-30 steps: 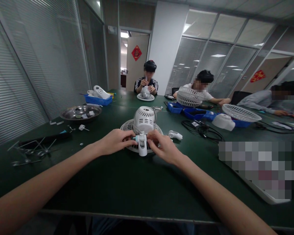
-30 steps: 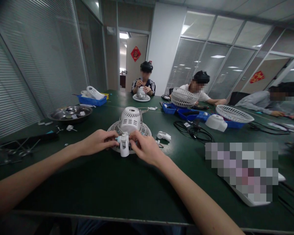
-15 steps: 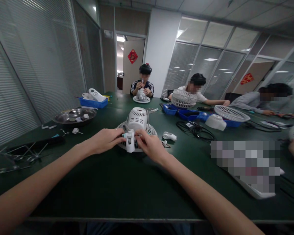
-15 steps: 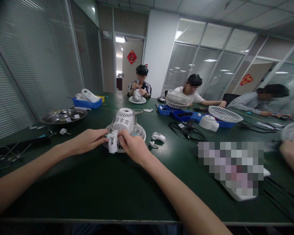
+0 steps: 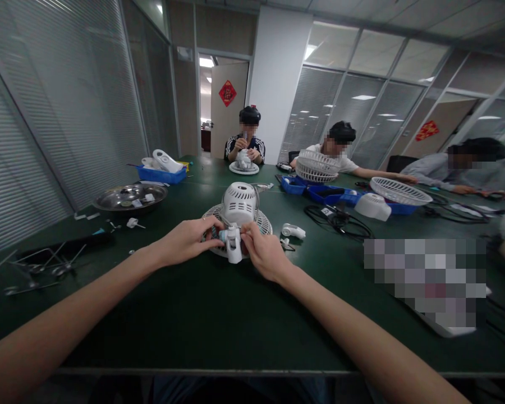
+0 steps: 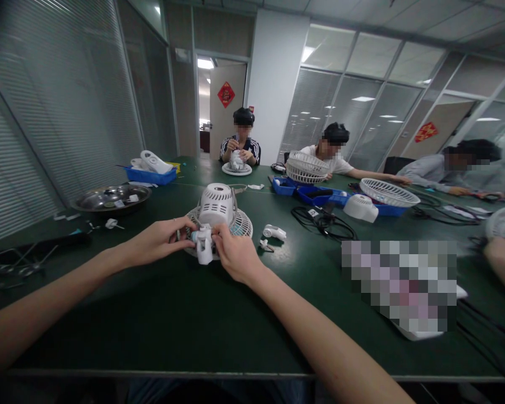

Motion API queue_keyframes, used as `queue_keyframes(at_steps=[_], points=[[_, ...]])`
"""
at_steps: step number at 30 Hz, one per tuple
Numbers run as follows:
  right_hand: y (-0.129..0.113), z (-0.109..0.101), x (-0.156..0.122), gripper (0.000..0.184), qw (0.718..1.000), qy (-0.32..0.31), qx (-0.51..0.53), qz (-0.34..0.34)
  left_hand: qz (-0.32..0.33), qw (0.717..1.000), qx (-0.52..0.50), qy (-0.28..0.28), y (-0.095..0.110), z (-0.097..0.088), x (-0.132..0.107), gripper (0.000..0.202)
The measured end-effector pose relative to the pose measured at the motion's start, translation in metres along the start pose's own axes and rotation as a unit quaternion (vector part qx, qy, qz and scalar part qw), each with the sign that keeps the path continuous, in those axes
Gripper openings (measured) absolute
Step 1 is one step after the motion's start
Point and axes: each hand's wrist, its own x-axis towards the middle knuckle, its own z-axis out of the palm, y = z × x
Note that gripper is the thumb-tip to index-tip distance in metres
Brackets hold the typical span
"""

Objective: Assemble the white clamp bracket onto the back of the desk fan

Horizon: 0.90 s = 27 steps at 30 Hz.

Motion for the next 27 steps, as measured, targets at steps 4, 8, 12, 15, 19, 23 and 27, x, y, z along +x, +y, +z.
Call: queue_keyframes(at_steps=[4,8,12,15,19,23,27], points=[[0.004,-0.007,-0.002,0.020,0.999,-0.015,-0.033,-0.010,0.004,0.999,-0.014,-0.034,0.001,0.004,0.001,0.028],[0.002,-0.014,-0.004,0.020,0.997,-0.017,-0.066,-0.029,0.010,0.999,-0.011,-0.034,-0.004,0.007,0.002,0.029],[0.000,-0.018,-0.004,0.021,0.994,-0.002,-0.103,-0.043,0.012,0.999,-0.037,0.016,-0.007,0.011,0.002,0.020],[0.001,-0.016,-0.004,0.020,0.993,0.013,-0.101,-0.052,0.012,0.996,-0.086,0.015,-0.005,0.012,0.002,0.021],[0.007,-0.013,-0.005,0.018,0.996,0.021,-0.071,-0.059,-0.001,0.992,-0.122,-0.034,-0.001,0.013,0.003,0.030],[0.011,-0.014,-0.005,0.018,0.996,0.009,-0.051,-0.078,-0.009,0.990,-0.122,-0.067,-0.001,0.010,0.003,0.027],[0.009,-0.018,-0.004,0.020,0.994,-0.004,-0.043,-0.099,-0.019,0.993,-0.113,-0.032,-0.005,0.010,0.002,0.027]])
